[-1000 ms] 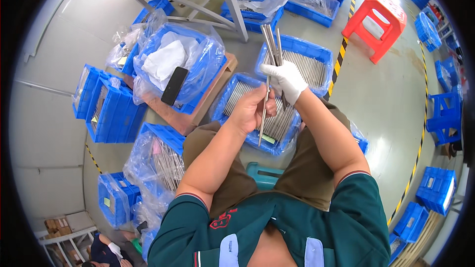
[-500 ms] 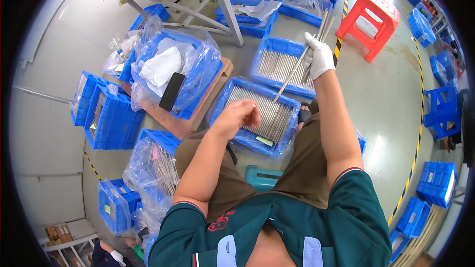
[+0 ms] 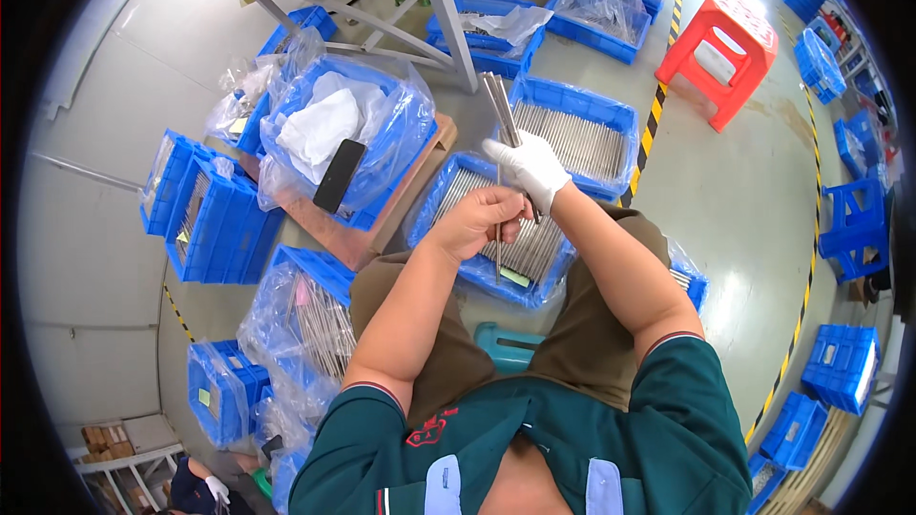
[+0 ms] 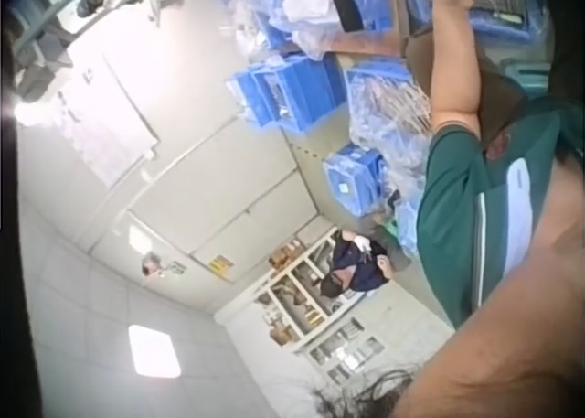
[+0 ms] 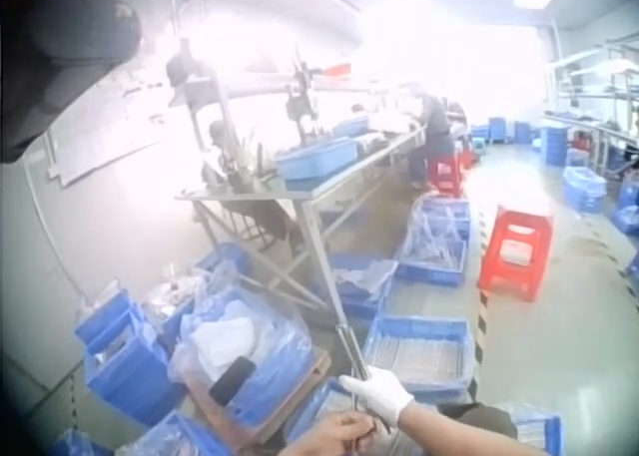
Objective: The recorder is manually sorting and arranging thin metal rods into plastic trays within a manufacturing environment.
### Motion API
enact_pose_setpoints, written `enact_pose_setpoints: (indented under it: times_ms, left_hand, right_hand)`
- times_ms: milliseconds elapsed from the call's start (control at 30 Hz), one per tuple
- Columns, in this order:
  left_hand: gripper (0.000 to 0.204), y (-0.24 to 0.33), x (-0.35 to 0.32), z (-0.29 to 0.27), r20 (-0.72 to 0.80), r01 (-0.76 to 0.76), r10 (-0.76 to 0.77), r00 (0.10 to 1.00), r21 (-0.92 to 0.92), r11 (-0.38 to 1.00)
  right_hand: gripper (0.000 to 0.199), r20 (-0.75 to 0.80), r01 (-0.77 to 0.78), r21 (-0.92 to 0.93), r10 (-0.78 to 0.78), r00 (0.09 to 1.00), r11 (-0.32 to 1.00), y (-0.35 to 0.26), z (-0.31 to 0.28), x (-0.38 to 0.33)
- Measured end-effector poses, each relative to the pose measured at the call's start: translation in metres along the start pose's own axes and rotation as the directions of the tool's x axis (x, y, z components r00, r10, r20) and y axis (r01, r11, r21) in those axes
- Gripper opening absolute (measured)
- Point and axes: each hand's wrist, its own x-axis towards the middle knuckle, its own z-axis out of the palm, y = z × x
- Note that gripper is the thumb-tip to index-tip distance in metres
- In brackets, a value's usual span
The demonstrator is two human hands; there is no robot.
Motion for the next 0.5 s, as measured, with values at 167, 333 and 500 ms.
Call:
enact_pose_setpoints:
  times_ms: [167,333,500]
  left_hand:
    - [0.025,-0.009,0.0,-0.005,-0.121,-0.043,0.057,0.991,0.112,0.993]
    - [0.027,0.001,-0.004,-0.01,-0.208,-0.117,0.105,0.972,-0.044,0.992]
    - [0.026,0.019,-0.006,-0.036,-0.608,-0.42,0.242,0.756,-0.166,0.892]
  right_hand:
    - [0.037,0.024,0.062,-0.163,-0.059,0.998,0.985,-0.001,0.004,0.0]
    - [0.038,-0.012,0.044,-0.251,-0.049,0.999,0.967,0.001,-0.002,-0.004]
    - [0.016,0.026,-0.076,-0.061,0.077,0.997,0.995,-0.008,-0.001,-0.024]
